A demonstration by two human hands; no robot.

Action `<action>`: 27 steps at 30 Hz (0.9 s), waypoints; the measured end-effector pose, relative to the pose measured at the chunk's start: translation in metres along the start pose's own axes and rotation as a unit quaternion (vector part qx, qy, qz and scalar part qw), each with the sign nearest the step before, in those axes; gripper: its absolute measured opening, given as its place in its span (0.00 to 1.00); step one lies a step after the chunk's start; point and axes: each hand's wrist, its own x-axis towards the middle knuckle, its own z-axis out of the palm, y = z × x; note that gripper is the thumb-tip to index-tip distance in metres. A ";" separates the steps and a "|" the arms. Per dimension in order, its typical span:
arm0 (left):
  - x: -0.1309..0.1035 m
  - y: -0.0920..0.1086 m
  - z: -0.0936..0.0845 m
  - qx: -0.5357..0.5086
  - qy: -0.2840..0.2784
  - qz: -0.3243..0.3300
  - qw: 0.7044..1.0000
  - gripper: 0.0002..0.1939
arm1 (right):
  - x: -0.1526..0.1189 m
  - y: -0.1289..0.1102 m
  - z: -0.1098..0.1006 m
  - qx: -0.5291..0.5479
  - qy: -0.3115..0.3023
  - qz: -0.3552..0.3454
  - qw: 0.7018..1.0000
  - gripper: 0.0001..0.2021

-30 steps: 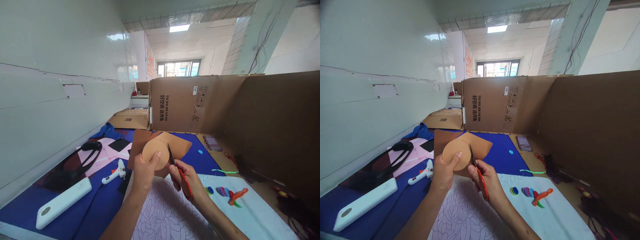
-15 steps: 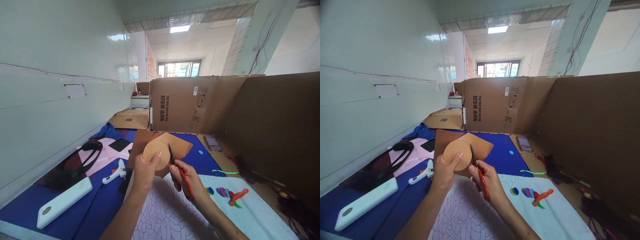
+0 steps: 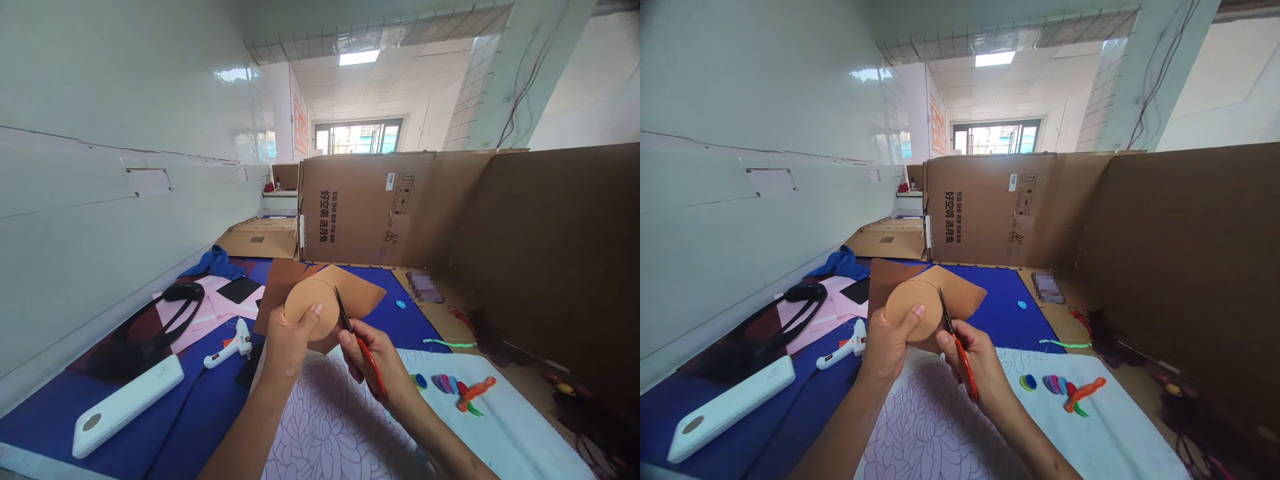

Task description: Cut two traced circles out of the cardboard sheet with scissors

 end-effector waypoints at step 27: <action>0.005 0.009 -0.006 -0.011 -0.038 -0.011 0.999 0.23 | 0.003 0.005 -0.002 0.001 -0.022 -0.006 1.000 0.25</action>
